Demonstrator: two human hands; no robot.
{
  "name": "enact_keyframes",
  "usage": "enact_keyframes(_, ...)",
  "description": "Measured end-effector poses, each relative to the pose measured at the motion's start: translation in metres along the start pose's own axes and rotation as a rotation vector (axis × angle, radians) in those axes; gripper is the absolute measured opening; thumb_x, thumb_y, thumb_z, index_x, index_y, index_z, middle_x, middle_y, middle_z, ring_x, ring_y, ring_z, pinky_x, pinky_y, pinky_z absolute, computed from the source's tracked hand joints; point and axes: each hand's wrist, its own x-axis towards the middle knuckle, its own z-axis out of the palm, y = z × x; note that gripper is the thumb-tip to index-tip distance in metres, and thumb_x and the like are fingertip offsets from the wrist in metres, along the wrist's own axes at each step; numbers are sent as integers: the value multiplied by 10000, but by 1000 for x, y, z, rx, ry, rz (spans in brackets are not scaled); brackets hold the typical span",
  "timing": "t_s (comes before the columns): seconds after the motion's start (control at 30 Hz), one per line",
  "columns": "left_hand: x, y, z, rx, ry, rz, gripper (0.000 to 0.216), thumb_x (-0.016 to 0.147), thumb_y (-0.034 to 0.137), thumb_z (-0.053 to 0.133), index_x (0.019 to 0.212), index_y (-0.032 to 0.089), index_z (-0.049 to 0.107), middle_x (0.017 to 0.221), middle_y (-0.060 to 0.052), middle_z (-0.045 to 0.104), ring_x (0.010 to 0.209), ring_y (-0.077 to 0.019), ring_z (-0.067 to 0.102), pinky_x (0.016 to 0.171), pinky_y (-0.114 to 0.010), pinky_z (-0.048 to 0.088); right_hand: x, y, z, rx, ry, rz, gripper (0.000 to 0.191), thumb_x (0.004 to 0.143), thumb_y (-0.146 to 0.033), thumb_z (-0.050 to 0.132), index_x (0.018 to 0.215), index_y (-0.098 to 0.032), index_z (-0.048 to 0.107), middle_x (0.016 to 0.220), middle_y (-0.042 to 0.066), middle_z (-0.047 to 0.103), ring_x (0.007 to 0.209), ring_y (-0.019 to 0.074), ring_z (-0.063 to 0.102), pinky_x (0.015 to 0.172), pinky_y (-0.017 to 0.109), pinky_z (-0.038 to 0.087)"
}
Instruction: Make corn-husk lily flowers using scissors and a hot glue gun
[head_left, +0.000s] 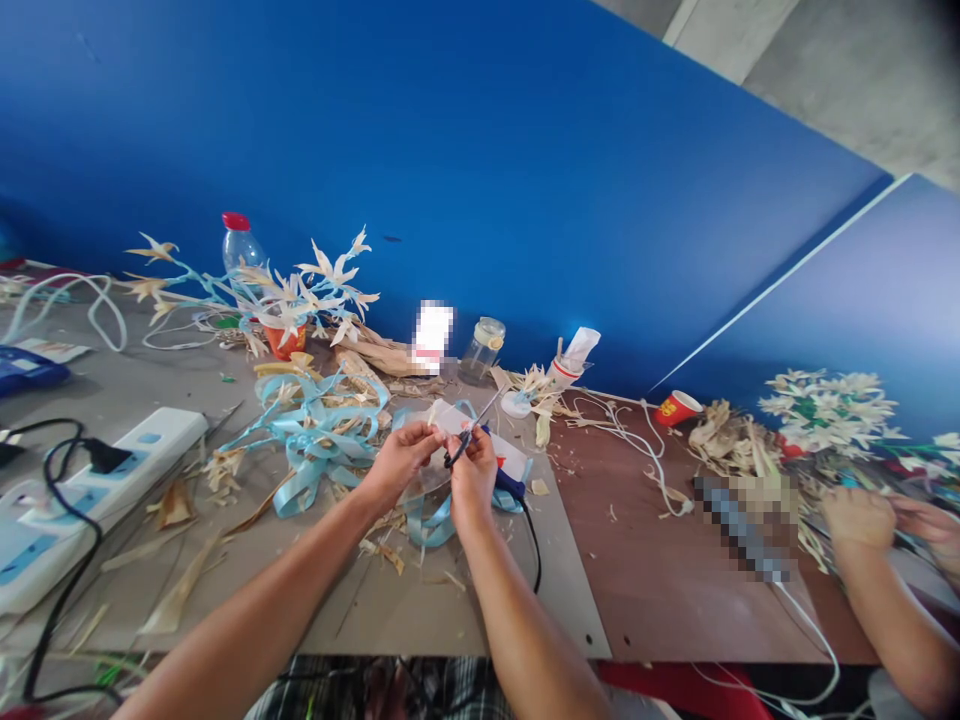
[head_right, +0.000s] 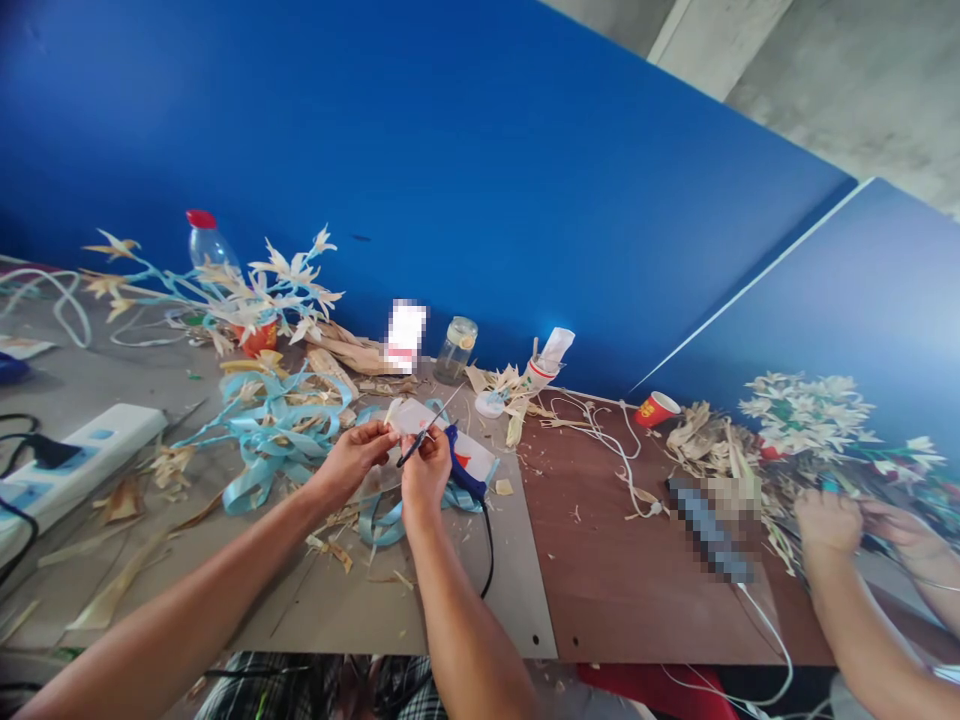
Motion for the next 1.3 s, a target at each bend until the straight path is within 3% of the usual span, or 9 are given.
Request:
enact_keyframes(0.2, 1, -2, -6, -101, -21, -2, 287, 710, 427, 628, 673, 149, 566, 596, 28, 503, 515, -72, 380, 529, -215, 304, -4, -2, 2, -5, -39, -39, 398, 621, -301, 667, 958, -155, 515, 725, -7, 627, 641, 118, 576, 588, 230, 452)
enact_keyframes(0.4, 0, 6, -10, 176, -1, 46, 287, 696, 433, 602, 630, 159, 549, 511, 49, 423, 486, -79, 337, 494, -219, 270, 4, -11, -7, -36, -22, -122, 409, 641, -295, 659, 995, -158, 505, 760, -4, 627, 650, 107, 568, 598, 223, 441)
enact_keyframes(0.6, 1, 5, -8, 347, -129, 102, 308, 698, 428, 595, 574, 158, 517, 522, 41, 424, 507, -83, 341, 481, -222, 237, 8, -10, -8, -120, -93, -102, 405, 630, -276, 653, 992, -144, 530, 706, -13, 629, 587, 103, 563, 537, 214, 432)
enact_keyframes(0.77, -4, 6, -6, 265, -153, 1, 352, 681, 484, 618, 595, 157, 519, 491, 56, 374, 462, -68, 303, 452, -217, 216, 11, -7, -10, -134, 9, -142, 394, 621, -277, 645, 974, -139, 537, 699, -5, 637, 625, 121, 587, 587, 237, 467)
enact_keyframes(0.9, -4, 1, -4, 205, -176, -104, 354, 644, 491, 653, 716, 152, 580, 485, 64, 394, 419, -63, 311, 420, -207, 212, 13, -6, -12, -134, 80, -131, 420, 632, -320, 632, 992, -134, 521, 770, 31, 649, 703, 145, 608, 651, 267, 482)
enact_keyframes(1.13, -3, 3, -3, 172, -100, -75, 329, 649, 475, 640, 652, 159, 547, 482, 61, 404, 433, -65, 321, 439, -209, 243, 12, -9, -11, -59, 67, -100, 431, 621, -312, 647, 997, -152, 511, 753, 7, 631, 669, 128, 585, 620, 247, 461)
enact_keyframes(1.3, -2, 11, -11, 186, 15, 66, 296, 716, 428, 585, 604, 163, 514, 496, 53, 410, 477, -75, 346, 490, -217, 270, 2, -12, -9, -65, -115, -76, 390, 643, -292, 654, 983, -156, 519, 730, -16, 603, 623, 106, 547, 592, 225, 437)
